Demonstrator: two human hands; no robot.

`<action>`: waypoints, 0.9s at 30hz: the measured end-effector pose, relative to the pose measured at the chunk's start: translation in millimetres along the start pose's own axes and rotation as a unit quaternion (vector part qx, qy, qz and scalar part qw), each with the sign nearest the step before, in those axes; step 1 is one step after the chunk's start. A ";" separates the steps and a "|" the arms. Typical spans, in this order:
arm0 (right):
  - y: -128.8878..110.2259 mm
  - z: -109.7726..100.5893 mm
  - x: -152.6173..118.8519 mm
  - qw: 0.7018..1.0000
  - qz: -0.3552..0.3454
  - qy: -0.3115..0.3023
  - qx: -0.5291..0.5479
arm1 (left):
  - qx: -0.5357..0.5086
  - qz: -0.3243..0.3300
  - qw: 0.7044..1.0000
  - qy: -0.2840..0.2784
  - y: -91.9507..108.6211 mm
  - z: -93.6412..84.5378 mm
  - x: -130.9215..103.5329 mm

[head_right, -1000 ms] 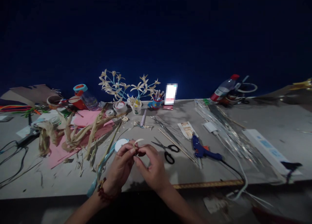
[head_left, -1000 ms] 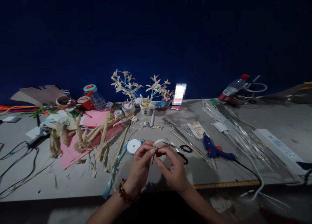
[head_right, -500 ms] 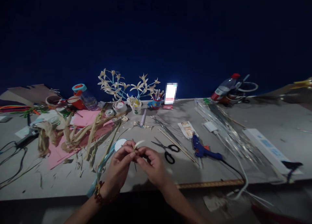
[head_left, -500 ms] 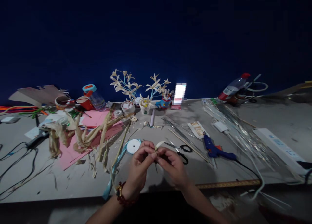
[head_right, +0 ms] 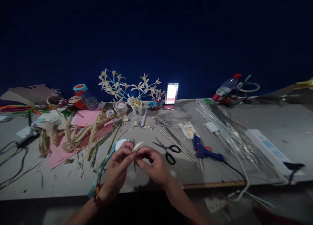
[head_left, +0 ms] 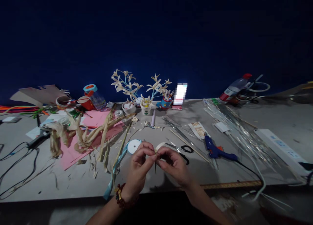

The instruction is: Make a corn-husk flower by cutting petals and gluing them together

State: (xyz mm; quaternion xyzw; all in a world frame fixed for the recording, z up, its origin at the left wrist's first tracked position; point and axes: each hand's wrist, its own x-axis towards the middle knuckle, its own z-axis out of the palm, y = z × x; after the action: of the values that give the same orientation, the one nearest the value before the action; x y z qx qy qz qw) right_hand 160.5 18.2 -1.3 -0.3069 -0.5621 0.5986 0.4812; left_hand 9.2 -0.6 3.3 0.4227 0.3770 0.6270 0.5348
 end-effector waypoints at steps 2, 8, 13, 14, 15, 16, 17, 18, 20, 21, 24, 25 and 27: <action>1.7 1.8 -1.1 0.999 -0.034 0.020 -0.030 | -0.015 0.000 1.000 0.006 -0.8 2.0 0.6; 6.7 5.1 -5.4 0.996 -0.052 0.053 -0.055 | -0.081 -0.056 0.995 0.018 -0.1 8.7 0.9; 0.6 4.6 -3.5 0.994 0.049 0.025 0.099 | -0.081 -0.075 0.994 -0.012 3.6 5.4 -0.8; -1.1 4.6 -2.5 0.988 0.075 0.012 0.134 | -0.085 -0.080 0.993 -0.027 4.8 4.6 -0.7; -2.6 4.6 -1.5 0.981 0.100 0.000 0.164 | -0.092 -0.086 0.991 -0.042 6.1 4.0 -0.6; -3.7 4.6 -0.6 0.974 0.124 -0.011 0.190 | -0.099 -0.094 0.989 -0.054 7.3 3.6 -0.4; -4.3 4.6 0.1 0.966 0.147 -0.020 0.212 | -0.104 -0.101 0.987 -0.062 8.5 3.4 -0.2; -4.5 4.5 0.5 0.959 0.166 -0.025 0.229 | -0.108 -0.108 0.986 -0.066 9.5 3.3 -0.1; -3.8 4.2 0.9 0.949 0.190 -0.030 0.250 | -0.114 -0.117 0.984 -0.070 10.9 3.3 0.2; -3.2 4.1 0.9 0.947 0.195 -0.032 0.253 | -0.116 -0.120 0.983 -0.072 11.2 3.2 0.4; -1.6 3.5 0.8 0.951 0.193 -0.038 0.238 | -0.123 -0.125 0.982 -0.076 11.2 2.7 1.2; -1.1 3.3 0.8 0.954 0.188 -0.039 0.229 | -0.125 -0.128 0.981 -0.075 11.1 2.4 1.6; 0.0 2.5 0.7 0.962 0.178 -0.039 0.204 | -0.126 -0.137 0.980 -0.075 11.2 2.0 2.2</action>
State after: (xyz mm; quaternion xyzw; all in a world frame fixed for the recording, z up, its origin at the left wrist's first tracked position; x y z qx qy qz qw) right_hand 158.0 17.8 -0.7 -0.2740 -0.3829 0.7878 0.3970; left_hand 7.0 0.1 14.7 0.3420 0.3082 0.5567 0.6914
